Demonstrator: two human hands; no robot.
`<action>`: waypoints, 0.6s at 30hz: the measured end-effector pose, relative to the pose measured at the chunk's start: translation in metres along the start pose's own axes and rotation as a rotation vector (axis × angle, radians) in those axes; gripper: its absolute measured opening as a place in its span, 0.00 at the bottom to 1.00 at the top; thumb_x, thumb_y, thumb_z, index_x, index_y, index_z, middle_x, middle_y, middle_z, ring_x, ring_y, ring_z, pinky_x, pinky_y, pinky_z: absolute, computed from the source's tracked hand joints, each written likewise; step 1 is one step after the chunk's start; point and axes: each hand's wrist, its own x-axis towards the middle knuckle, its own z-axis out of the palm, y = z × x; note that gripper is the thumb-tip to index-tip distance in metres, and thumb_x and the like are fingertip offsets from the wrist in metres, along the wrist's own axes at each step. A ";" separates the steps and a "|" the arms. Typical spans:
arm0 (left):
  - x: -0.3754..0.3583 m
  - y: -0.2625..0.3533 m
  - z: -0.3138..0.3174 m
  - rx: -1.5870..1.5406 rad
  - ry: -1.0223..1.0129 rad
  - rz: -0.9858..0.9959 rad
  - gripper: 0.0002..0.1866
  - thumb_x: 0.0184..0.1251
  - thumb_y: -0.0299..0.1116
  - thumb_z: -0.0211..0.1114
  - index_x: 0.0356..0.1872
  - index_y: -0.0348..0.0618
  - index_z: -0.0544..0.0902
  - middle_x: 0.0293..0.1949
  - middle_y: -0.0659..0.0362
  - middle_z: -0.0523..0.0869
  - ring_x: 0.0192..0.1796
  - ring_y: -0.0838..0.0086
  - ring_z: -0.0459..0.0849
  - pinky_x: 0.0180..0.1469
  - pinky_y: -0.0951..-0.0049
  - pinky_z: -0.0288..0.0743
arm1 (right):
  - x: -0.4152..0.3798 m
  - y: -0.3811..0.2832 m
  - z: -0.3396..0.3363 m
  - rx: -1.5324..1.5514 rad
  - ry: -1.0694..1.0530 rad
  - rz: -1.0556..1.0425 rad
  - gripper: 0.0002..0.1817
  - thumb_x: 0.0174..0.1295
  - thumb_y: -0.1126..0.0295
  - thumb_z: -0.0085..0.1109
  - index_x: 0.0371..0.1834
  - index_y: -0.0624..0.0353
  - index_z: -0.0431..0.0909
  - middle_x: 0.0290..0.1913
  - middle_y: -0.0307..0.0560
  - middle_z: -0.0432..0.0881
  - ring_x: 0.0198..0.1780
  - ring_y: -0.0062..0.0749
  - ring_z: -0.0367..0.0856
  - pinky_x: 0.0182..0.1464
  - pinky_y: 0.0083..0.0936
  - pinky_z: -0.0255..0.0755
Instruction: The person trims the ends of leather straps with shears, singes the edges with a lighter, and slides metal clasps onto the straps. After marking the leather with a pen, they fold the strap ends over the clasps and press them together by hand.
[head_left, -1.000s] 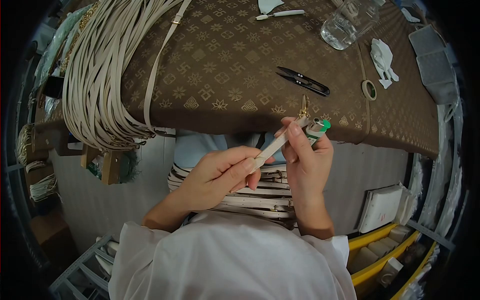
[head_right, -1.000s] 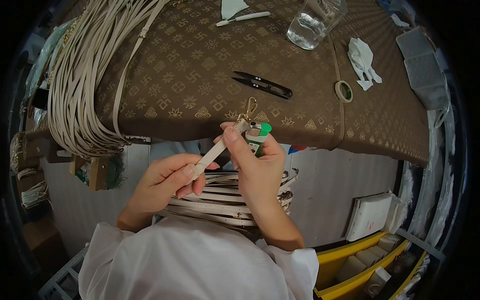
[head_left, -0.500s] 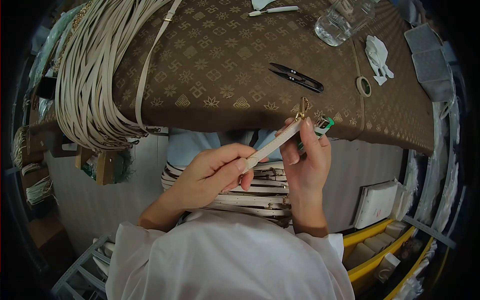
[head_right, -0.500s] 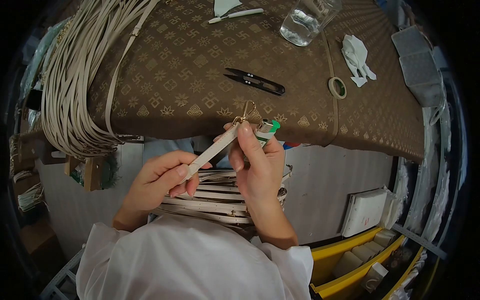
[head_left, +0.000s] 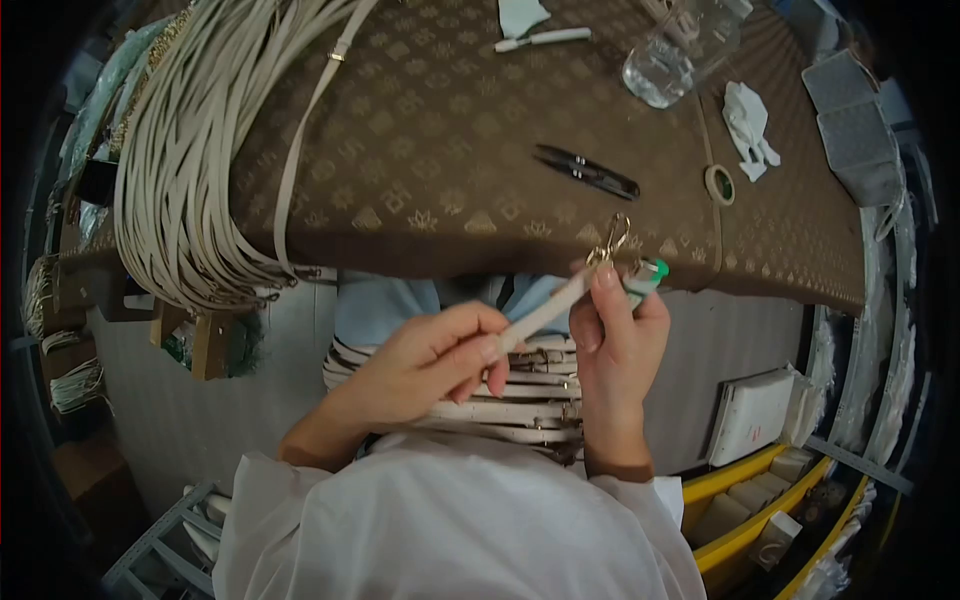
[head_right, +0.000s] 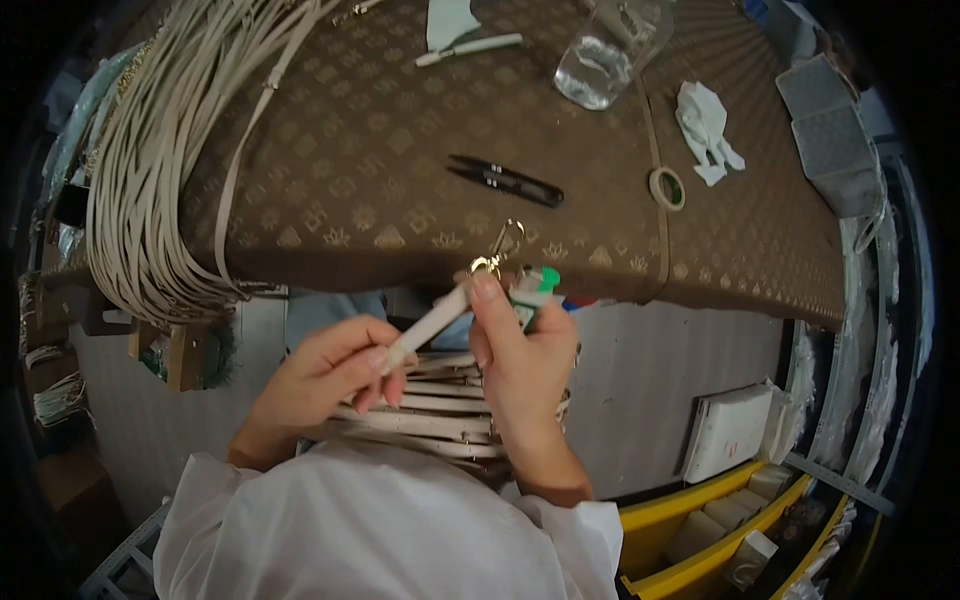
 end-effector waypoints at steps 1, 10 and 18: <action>0.002 0.001 -0.002 0.059 -0.012 0.011 0.09 0.65 0.28 0.45 0.40 0.36 0.72 0.25 0.61 0.77 0.23 0.85 0.67 0.25 0.86 0.62 | 0.002 -0.001 0.001 -0.024 0.029 -0.034 0.06 0.58 0.72 0.54 0.32 0.65 0.75 0.25 0.41 0.77 0.16 0.11 0.62 0.14 0.10 0.51; -0.020 -0.035 -0.055 0.493 -0.227 0.072 0.13 0.65 0.33 0.52 0.45 0.34 0.76 0.28 0.59 0.78 0.24 0.80 0.73 0.29 0.79 0.67 | 0.004 -0.062 -0.114 0.367 0.695 -0.293 0.08 0.61 0.69 0.50 0.32 0.63 0.74 0.18 0.31 0.66 0.16 0.11 0.57 0.16 0.09 0.50; -0.076 -0.070 -0.085 0.428 -0.238 -0.323 0.09 0.61 0.33 0.57 0.39 0.41 0.80 0.26 0.60 0.80 0.26 0.78 0.76 0.30 0.80 0.69 | 0.045 -0.007 -0.164 -0.247 0.468 -0.359 0.08 0.61 0.70 0.49 0.33 0.64 0.73 0.19 0.33 0.67 0.17 0.14 0.59 0.18 0.11 0.53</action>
